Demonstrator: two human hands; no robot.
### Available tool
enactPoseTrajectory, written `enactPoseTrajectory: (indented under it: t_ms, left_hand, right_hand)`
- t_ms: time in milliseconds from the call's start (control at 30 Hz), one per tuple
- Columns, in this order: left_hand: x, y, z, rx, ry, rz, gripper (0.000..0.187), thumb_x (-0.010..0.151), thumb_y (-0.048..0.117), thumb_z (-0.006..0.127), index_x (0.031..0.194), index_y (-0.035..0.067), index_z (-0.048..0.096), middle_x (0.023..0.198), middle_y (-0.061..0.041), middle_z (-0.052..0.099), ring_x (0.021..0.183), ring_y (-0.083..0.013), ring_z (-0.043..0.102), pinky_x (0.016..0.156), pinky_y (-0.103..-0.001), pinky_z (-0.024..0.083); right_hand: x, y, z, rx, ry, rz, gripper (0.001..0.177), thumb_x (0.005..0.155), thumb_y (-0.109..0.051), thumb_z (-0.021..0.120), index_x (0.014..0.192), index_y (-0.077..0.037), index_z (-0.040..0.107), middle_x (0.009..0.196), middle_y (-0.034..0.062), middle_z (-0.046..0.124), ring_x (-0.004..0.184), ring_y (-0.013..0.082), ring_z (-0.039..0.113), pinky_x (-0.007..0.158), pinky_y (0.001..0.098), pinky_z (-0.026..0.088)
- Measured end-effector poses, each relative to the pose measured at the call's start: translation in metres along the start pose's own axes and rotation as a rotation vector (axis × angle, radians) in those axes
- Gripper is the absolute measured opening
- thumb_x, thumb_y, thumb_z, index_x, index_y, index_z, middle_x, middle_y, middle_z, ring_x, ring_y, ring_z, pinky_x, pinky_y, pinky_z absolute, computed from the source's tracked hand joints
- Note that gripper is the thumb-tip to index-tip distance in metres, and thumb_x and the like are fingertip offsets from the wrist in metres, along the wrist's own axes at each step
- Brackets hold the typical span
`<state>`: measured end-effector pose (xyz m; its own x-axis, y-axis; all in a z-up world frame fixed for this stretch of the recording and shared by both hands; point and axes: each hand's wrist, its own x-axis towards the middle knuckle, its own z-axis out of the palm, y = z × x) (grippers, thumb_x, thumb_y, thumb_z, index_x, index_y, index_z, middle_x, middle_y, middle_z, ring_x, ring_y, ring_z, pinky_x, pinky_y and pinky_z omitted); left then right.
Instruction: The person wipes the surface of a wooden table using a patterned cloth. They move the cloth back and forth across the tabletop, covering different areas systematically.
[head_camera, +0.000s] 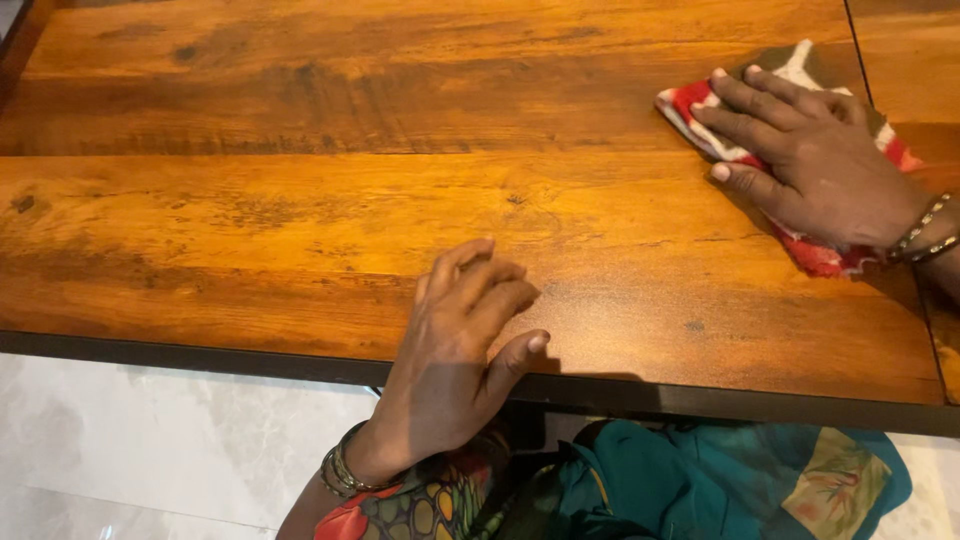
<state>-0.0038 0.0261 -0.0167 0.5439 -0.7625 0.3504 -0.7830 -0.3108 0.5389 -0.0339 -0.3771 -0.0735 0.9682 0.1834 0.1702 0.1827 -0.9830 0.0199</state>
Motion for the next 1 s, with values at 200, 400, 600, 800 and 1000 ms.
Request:
enactPoseTrajectory:
  t_ms: [200, 400, 600, 800, 1000]
  left_hand:
    - [0.003, 0.003, -0.005, -0.028, -0.014, 0.019, 0.033, 0.097, 0.029, 0.066, 0.115, 0.001, 0.067, 0.118, -0.017, 0.067, 0.130, -0.0431, 0.051, 0.102, -0.055, 0.040]
    - [0.003, 0.005, -0.006, -0.040, 0.017, 0.026, 0.031, 0.097, 0.026, 0.067, 0.115, 0.001, 0.066, 0.115, -0.017, 0.067, 0.128, -0.0429, 0.053, 0.104, -0.055, 0.040]
    - [-0.004, 0.004, -0.007, -0.065, 0.072, 0.038, 0.029, 0.099, 0.025, 0.067, 0.116, 0.002, 0.065, 0.115, -0.017, 0.066, 0.127, -0.0446, 0.053, 0.106, -0.055, 0.043]
    - [-0.017, 0.000, -0.004, 0.074, 0.108, 0.063, 0.033, 0.097, 0.029, 0.070, 0.118, 0.004, 0.066, 0.120, -0.017, 0.064, 0.135, -0.0455, 0.048, 0.104, -0.058, 0.041]
    - [-0.049, -0.029, -0.023, 0.365, 0.155, -0.081, 0.046, 0.090, 0.038, 0.072, 0.125, 0.008, 0.065, 0.130, -0.017, 0.060, 0.139, -0.0441, 0.041, 0.107, -0.061, 0.038]
  right_hand:
    - [-0.003, -0.051, -0.018, 0.143, -0.060, -0.346, 0.063, 0.094, -0.051, 0.042, 0.147, -0.018, 0.045, 0.161, 0.0075, 0.034, 0.149, 0.0260, 0.026, 0.118, 0.0573, 0.020]
    - [0.000, -0.089, -0.033, 0.248, -0.094, -0.673, 0.056, 0.095, -0.053, 0.039, 0.140, -0.021, 0.052, 0.157, 0.0075, 0.037, 0.147, 0.0274, 0.027, 0.114, 0.0525, 0.021]
    - [0.005, -0.062, -0.021, 0.091, -0.091, -0.345, 0.060, 0.093, -0.054, 0.039, 0.142, -0.021, 0.050, 0.160, 0.0061, 0.032, 0.148, 0.0264, 0.026, 0.114, 0.0592, 0.023]
    - [-0.003, -0.058, -0.016, 0.115, 0.010, -0.197, 0.067, 0.094, -0.053, 0.035, 0.148, -0.014, 0.042, 0.164, 0.0112, 0.027, 0.150, 0.0330, 0.022, 0.111, 0.0657, 0.017]
    - [-0.011, -0.093, -0.027, 0.197, -0.082, -0.759, 0.049, 0.099, -0.046, 0.032, 0.143, -0.031, 0.047, 0.159, 0.0040, 0.032, 0.148, 0.0275, 0.024, 0.118, 0.0569, 0.015]
